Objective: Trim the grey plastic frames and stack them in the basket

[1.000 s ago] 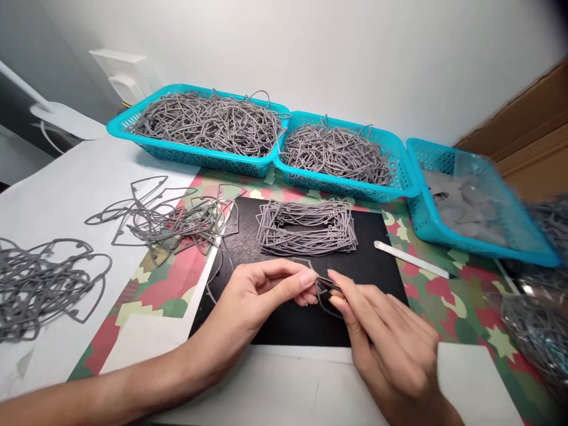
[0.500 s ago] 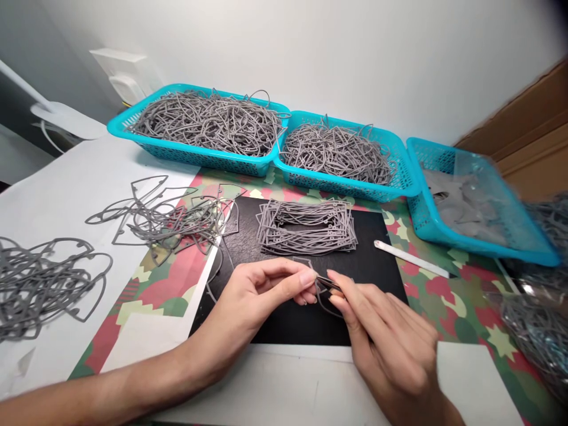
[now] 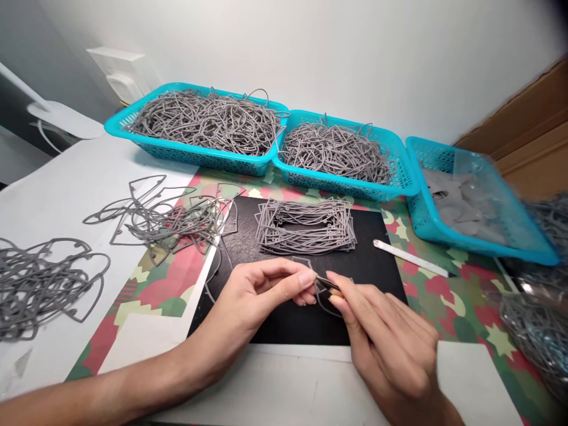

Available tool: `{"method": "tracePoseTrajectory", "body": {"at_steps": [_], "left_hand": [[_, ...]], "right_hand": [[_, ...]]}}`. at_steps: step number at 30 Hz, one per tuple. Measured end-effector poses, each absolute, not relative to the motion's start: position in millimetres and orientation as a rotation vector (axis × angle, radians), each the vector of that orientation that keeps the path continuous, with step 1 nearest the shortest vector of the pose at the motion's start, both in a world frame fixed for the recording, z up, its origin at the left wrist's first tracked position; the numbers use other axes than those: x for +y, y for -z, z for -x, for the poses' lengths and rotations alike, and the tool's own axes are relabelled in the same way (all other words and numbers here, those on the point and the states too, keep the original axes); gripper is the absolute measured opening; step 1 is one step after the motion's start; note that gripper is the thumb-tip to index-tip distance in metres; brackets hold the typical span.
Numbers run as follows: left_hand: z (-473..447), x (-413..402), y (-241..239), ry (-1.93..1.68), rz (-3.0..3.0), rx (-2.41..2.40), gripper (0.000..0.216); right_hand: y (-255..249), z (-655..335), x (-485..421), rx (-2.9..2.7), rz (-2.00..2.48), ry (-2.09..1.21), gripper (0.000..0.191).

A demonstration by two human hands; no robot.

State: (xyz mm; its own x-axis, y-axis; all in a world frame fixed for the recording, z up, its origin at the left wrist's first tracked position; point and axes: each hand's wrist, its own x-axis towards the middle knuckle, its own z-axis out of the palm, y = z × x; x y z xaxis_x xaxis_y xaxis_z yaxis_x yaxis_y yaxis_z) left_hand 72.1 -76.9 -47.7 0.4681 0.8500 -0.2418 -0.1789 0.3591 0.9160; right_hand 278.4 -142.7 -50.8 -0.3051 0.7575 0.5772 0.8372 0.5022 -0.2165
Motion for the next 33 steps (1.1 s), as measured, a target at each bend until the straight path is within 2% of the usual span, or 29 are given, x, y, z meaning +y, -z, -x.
{"method": "tracePoseTrajectory", "body": {"at_steps": [9,15,19,24,28,30,33], "left_hand": [[-71.2,-77.9,45.7,-0.774,-0.996,0.84,0.021],[-73.9,-77.0,47.5,-0.761,-0.996,0.89,0.022],[-64.0,-80.4,50.6,-0.668,-1.09,0.872,0.033],[-25.6,-101.5,43.0,-0.351,-1.58,1.015,0.039],[-0.9,-102.4,36.8,-0.297,-2.015,1.146,0.046],[2.4,-93.5,35.7,-0.366,-2.15,1.194,0.041],[-0.4,-81.0,39.6,-0.434,-2.262,1.166,0.019]], "right_hand": [[52.6,-280.8,-143.0,-2.019,1.296,0.039,0.03],[60.4,-291.6,-141.2,-1.715,1.583,0.021,0.024],[68.5,-299.7,-141.4,-1.637,1.751,-0.059,0.024],[76.7,-315.6,-142.6,-1.715,1.852,-0.433,0.025],[77.5,-322.9,-140.8,-1.723,1.846,-0.6,0.019],[76.6,-323.1,-139.6,-1.754,1.831,-0.666,0.019],[75.7,-322.1,-138.6,-1.824,1.815,-0.646,0.021]]}}
